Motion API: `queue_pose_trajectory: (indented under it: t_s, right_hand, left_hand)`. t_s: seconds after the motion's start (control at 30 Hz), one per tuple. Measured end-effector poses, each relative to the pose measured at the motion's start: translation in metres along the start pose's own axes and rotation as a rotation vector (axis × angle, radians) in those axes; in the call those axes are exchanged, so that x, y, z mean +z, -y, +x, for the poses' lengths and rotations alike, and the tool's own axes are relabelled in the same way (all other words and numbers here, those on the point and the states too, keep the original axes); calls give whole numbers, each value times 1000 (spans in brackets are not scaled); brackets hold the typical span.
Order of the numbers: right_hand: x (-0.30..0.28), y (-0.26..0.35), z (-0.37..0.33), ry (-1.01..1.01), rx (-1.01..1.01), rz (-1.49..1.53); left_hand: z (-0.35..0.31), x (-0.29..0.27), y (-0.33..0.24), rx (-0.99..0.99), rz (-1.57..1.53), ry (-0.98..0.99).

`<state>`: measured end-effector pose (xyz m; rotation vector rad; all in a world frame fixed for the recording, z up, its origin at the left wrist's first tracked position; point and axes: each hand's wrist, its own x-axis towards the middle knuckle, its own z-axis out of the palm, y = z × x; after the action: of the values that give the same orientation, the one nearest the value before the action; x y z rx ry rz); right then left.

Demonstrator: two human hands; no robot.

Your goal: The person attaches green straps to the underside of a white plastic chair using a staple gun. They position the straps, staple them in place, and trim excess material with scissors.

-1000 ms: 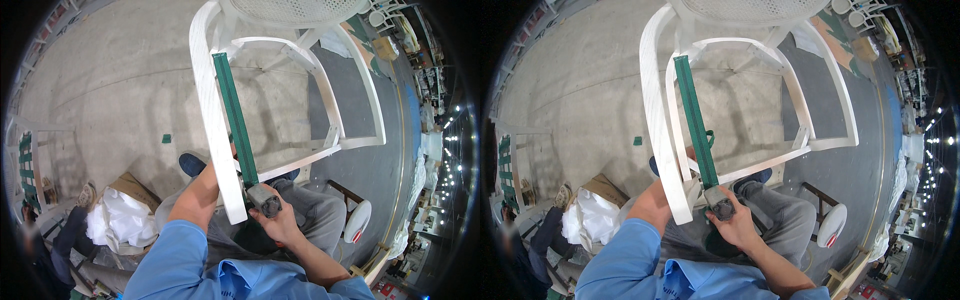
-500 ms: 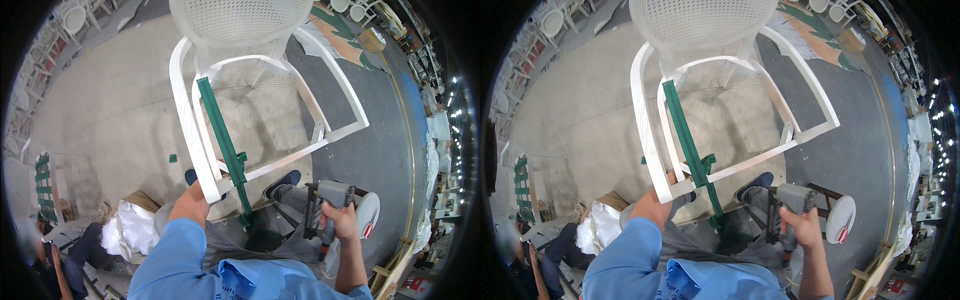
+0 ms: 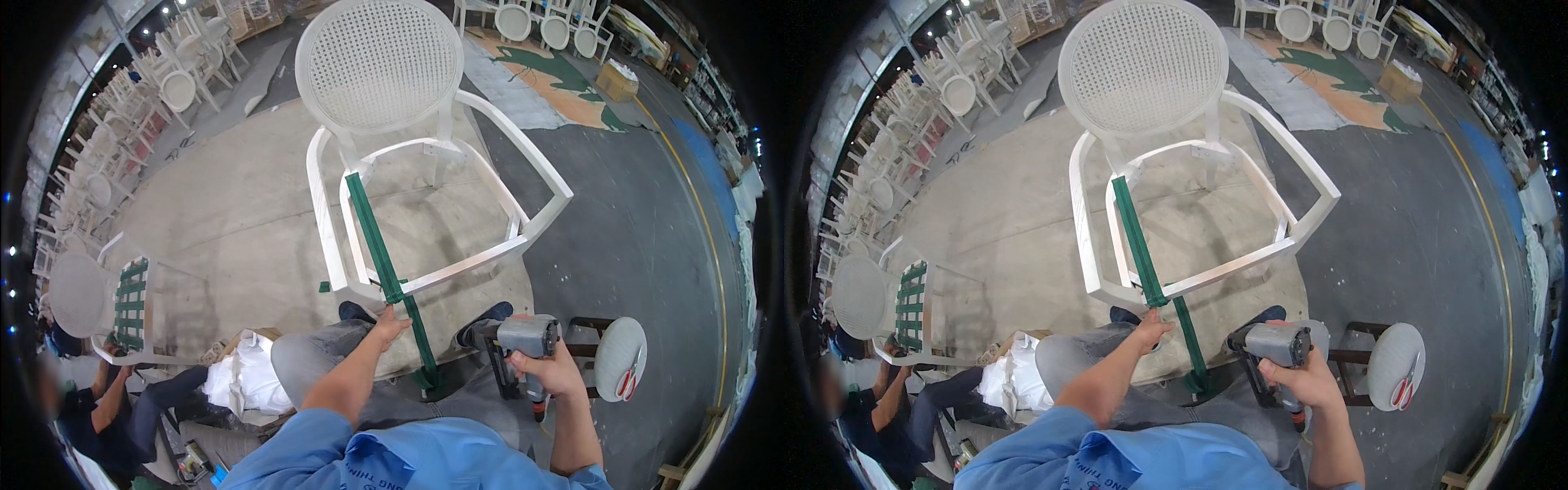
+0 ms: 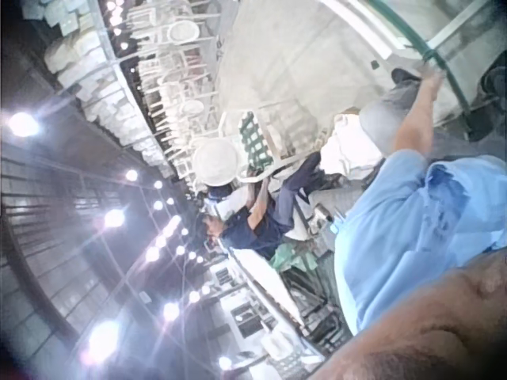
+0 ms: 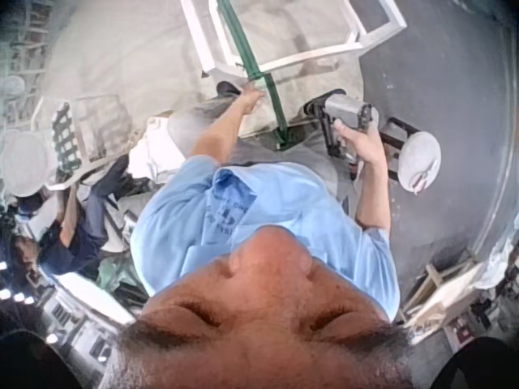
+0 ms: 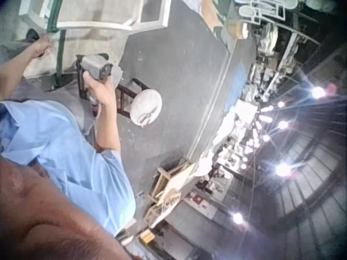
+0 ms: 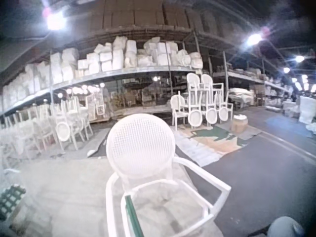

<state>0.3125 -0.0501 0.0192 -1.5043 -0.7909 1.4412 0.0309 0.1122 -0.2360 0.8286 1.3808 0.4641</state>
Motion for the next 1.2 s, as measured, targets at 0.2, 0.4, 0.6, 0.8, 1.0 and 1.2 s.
queue_pose_trajectory:
  t_s: [0.2,0.4,0.6,0.8,1.0,1.2]
  right_hand:
    - [-13,2,-25,74,-21,45]
    - [-12,-2,3,327,83,25]
    - [49,-9,78,663,316,-116]
    - [71,-12,99,864,388,-89]
    - [34,38,106,587,209,22]
    - [83,108,177,580,70,-7]
  left_hand:
    - [-30,-5,-10,-105,-86,118]
    - [-98,-15,-47,42,-521,460]
    - [-127,-26,-101,110,-765,731]
    - [-119,-43,-111,135,-805,699]
    - [-122,-124,-80,-19,-93,417]
    - [-37,-167,-120,293,-521,216]
